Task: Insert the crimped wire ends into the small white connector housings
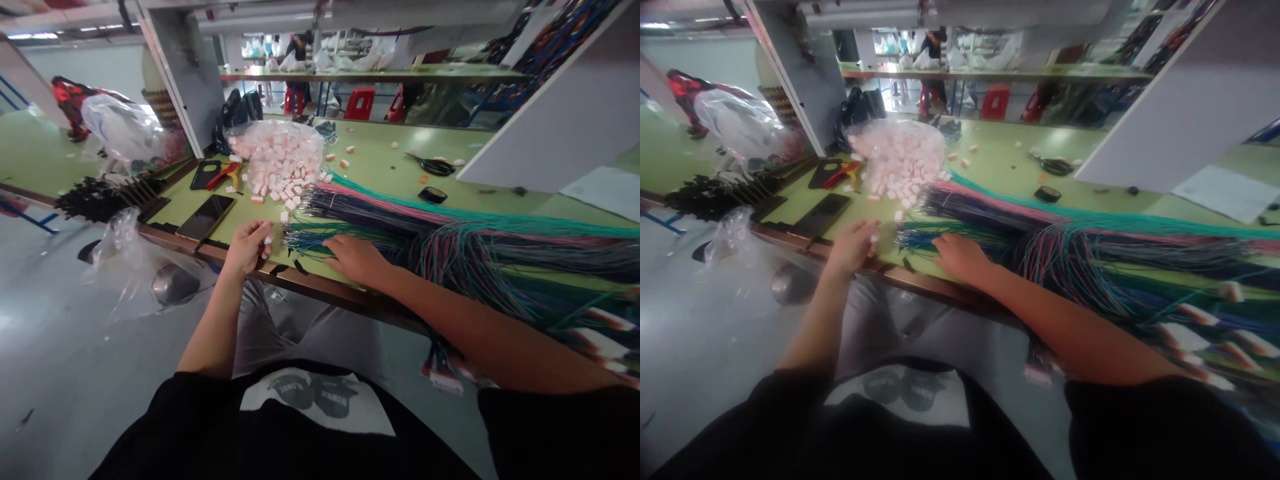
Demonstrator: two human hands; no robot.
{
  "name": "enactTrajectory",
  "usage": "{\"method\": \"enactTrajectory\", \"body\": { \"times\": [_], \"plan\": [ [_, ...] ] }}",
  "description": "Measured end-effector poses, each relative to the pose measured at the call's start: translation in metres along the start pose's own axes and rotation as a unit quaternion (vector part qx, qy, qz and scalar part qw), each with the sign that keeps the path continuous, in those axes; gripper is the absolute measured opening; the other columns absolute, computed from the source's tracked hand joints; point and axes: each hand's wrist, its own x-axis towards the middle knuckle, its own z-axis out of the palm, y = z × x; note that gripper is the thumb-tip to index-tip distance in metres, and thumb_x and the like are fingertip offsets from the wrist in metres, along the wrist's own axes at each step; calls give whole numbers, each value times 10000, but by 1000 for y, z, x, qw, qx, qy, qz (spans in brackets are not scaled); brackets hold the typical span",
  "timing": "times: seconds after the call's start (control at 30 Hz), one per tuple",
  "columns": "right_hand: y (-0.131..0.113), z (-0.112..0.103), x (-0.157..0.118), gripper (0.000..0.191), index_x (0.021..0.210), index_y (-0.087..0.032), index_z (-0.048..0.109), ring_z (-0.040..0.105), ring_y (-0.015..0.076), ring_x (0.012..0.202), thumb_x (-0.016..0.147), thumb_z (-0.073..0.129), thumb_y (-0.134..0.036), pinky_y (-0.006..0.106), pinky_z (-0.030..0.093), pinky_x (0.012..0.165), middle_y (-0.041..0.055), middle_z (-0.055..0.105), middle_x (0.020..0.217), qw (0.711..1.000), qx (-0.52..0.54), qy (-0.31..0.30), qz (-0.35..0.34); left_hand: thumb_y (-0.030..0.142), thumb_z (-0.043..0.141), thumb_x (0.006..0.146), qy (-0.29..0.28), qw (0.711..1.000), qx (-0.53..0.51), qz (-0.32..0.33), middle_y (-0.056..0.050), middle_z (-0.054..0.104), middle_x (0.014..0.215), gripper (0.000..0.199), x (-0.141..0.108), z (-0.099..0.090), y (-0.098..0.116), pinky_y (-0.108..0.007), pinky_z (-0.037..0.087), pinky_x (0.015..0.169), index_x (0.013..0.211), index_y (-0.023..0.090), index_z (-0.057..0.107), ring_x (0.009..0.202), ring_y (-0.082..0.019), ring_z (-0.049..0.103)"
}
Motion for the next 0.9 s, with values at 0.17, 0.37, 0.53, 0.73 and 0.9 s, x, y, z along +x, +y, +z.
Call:
{"method": "enactTrajectory", "body": {
  "times": [0.17, 0.37, 0.53, 0.73, 0.9],
  "plan": [
    [15, 6, 2, 360, 1193, -142, 626, 636, 235, 909, 875, 541, -287, 291, 428, 721, 127, 699, 1031, 994, 90, 2, -55, 244, 627, 773, -40, 999, 19, -15, 79, 492, 525, 100, -9, 5, -2, -153, 318, 362, 754, 183, 551, 390, -48, 463],
    [19, 9, 0, 212, 987, -169, 669, 605, 191, 809, 827, 540, -221, 260, 387, 678, 79, 701, 896, 986, 150, 7, -76, 242, 660, 783, -61, 997, -52, -3, 45, 562, 637, 120, -15, -1, -9, -165, 405, 429, 886, 188, 630, 496, -55, 526],
    [20, 0, -1, 108, 684, -204, 606, 568, 157, 677, 740, 516, -183, 254, 366, 628, 17, 645, 698, 974, 223, -15, -50, 183, 710, 721, -111, 992, -63, -22, 2, 645, 755, 314, -21, -3, -12, -220, 506, 540, 1033, 209, 678, 633, -105, 609],
    [42, -23, -6, 57, 600, -221, 529, 504, 140, 576, 637, 488, -235, 265, 357, 578, -22, 556, 574, 949, 313, -19, -10, 205, 738, 706, -161, 982, -91, -26, 0, 671, 768, 374, -23, 0, -17, -204, 439, 450, 1068, 190, 644, 515, -74, 551],
    [39, -41, -15, 284, 862, -239, 719, 582, 160, 632, 767, 481, -364, 277, 411, 597, 5, 683, 720, 933, 297, -149, -139, 218, 767, 679, -191, 971, -138, -46, 9, 656, 745, 351, -21, 6, -25, -179, 422, 428, 1006, 171, 648, 515, -63, 552]
  ]
}}
